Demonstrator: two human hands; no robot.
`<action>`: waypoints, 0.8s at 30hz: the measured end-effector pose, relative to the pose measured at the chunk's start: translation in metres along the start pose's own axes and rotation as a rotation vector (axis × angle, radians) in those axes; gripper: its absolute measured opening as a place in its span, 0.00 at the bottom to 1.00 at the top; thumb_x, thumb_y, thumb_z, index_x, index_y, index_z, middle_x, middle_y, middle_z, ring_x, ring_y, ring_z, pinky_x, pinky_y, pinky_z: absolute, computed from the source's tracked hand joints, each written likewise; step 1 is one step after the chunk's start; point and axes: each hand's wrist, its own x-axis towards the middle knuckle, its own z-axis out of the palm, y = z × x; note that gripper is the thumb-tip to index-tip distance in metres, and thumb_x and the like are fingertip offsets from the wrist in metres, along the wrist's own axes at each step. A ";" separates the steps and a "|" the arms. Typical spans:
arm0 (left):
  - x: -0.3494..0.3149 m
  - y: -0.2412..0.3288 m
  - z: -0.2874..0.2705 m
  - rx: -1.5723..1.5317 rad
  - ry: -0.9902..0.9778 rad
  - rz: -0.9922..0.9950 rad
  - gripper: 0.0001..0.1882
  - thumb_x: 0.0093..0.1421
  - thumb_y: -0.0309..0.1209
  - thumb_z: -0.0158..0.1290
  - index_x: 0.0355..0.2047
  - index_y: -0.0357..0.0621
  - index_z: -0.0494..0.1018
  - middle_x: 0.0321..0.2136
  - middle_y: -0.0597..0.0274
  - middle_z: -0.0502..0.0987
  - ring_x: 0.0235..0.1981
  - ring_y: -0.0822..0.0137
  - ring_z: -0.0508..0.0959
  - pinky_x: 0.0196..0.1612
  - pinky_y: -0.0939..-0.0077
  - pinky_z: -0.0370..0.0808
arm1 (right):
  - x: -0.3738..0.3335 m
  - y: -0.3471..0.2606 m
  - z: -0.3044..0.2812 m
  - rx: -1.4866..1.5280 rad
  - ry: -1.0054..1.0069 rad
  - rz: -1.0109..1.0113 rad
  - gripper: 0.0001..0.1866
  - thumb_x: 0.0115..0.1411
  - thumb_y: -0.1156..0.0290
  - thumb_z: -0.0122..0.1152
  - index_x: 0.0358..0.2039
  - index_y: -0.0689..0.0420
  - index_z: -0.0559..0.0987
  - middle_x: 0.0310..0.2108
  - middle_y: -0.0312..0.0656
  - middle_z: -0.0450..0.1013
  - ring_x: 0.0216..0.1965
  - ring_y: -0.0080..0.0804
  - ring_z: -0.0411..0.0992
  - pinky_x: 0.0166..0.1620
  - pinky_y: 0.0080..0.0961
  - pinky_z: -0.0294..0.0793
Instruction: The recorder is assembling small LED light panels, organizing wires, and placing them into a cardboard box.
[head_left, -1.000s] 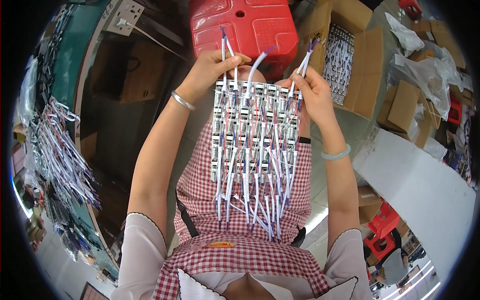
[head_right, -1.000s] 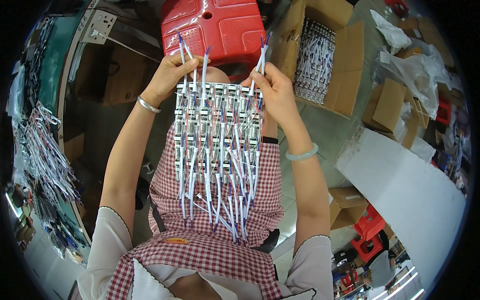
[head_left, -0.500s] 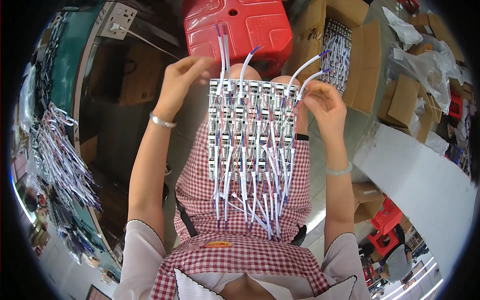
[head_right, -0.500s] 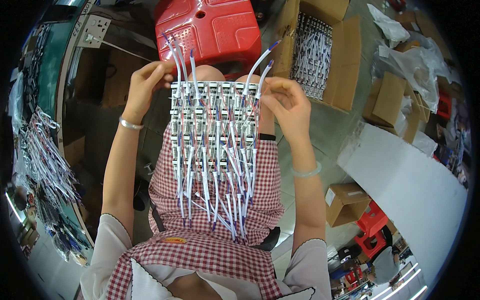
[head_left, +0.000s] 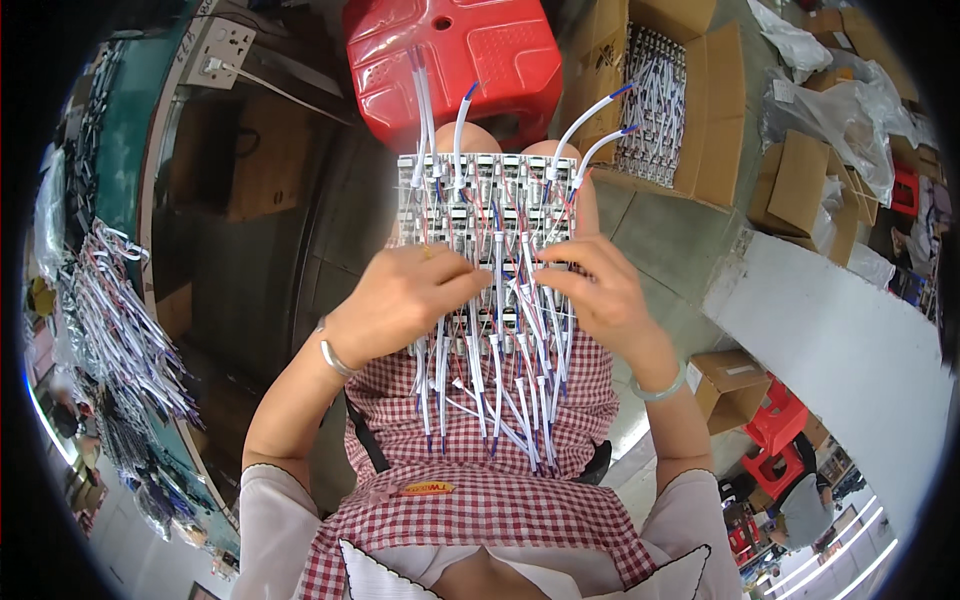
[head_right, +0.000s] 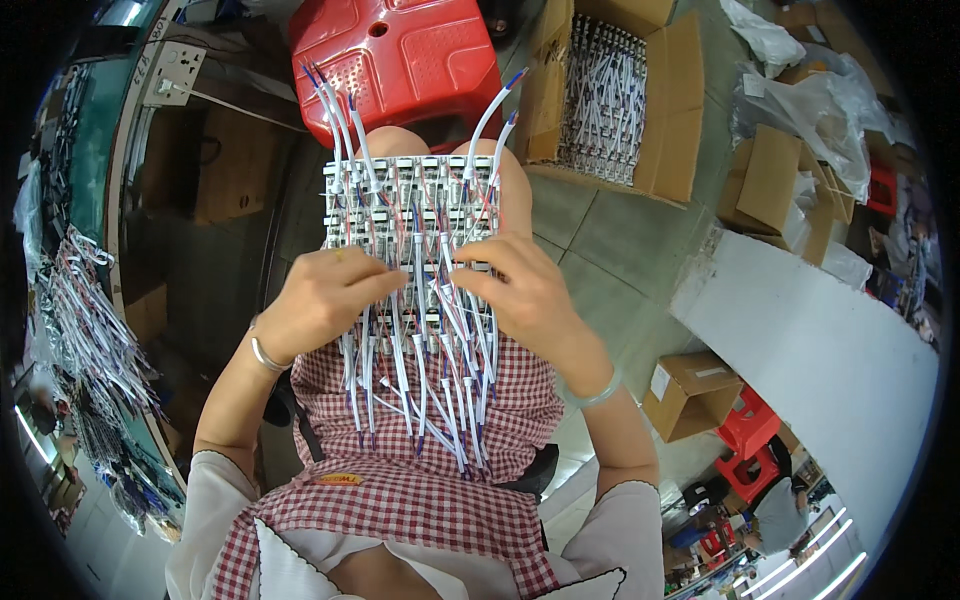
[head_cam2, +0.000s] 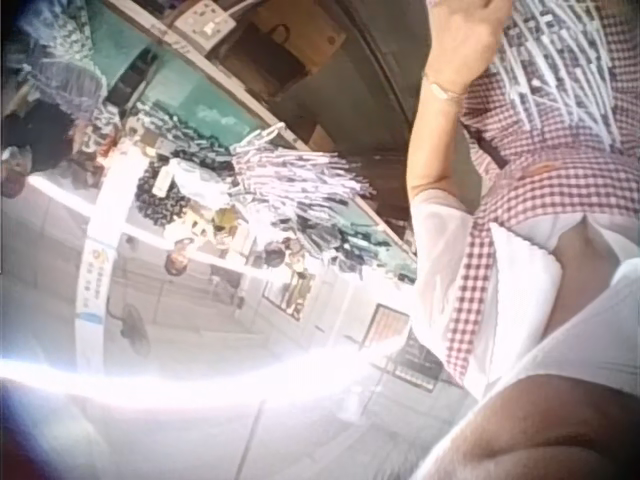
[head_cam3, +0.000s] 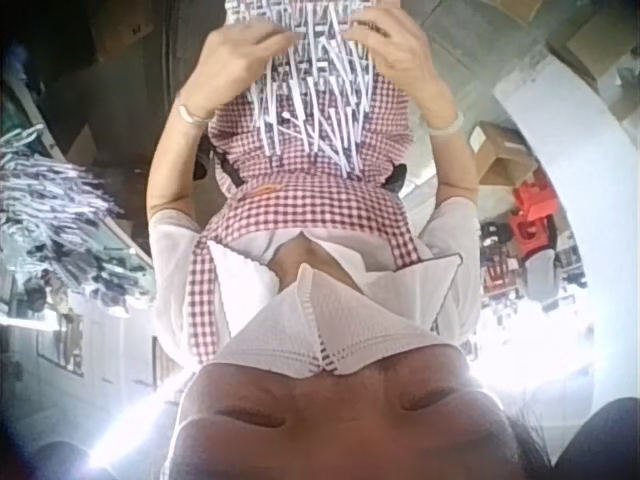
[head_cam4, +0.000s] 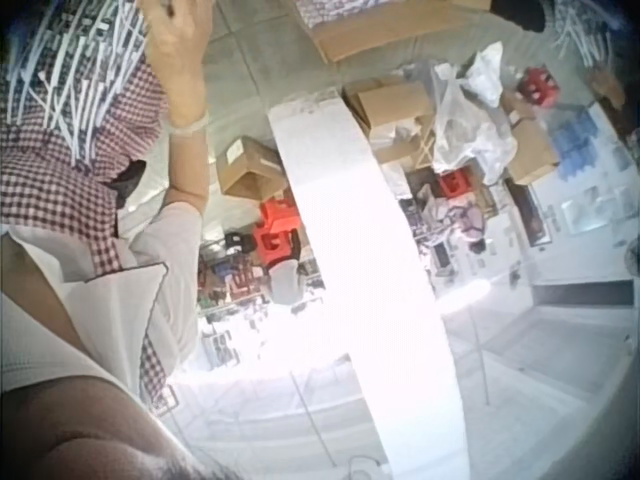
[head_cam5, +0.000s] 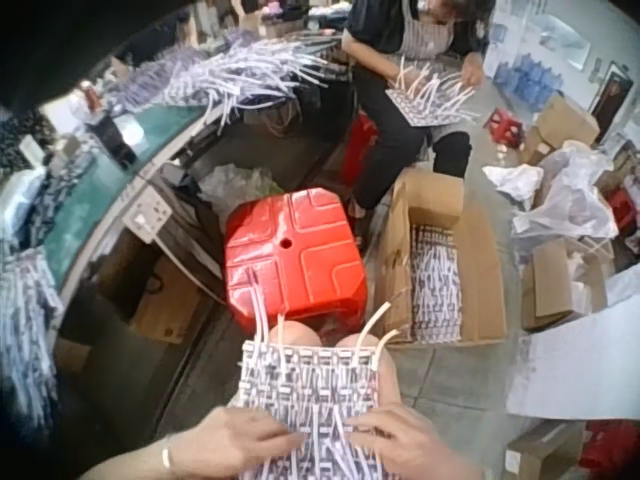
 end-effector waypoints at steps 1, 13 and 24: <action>0.003 0.002 0.003 0.055 -0.054 0.072 0.13 0.49 0.26 0.53 0.38 0.42 0.76 0.26 0.64 0.72 0.28 0.65 0.76 0.30 0.71 0.75 | 0.002 0.001 0.003 -0.036 -0.075 -0.045 0.11 0.47 0.80 0.65 0.34 0.56 0.80 0.39 0.38 0.75 0.39 0.39 0.74 0.40 0.33 0.74; 0.034 0.009 0.000 0.288 -0.314 0.299 0.11 0.49 0.29 0.54 0.33 0.40 0.74 0.25 0.65 0.70 0.29 0.68 0.75 0.30 0.74 0.74 | 0.021 0.005 -0.009 -0.254 -0.346 -0.231 0.08 0.50 0.71 0.57 0.33 0.55 0.76 0.48 0.38 0.72 0.46 0.34 0.71 0.47 0.31 0.72; 0.049 0.006 -0.001 0.188 -0.421 0.297 0.10 0.48 0.29 0.54 0.31 0.43 0.69 0.25 0.63 0.70 0.28 0.65 0.76 0.29 0.71 0.75 | 0.036 0.026 0.009 0.152 0.046 -0.055 0.12 0.54 0.77 0.61 0.40 0.55 0.74 0.46 0.40 0.73 0.47 0.44 0.71 0.52 0.40 0.70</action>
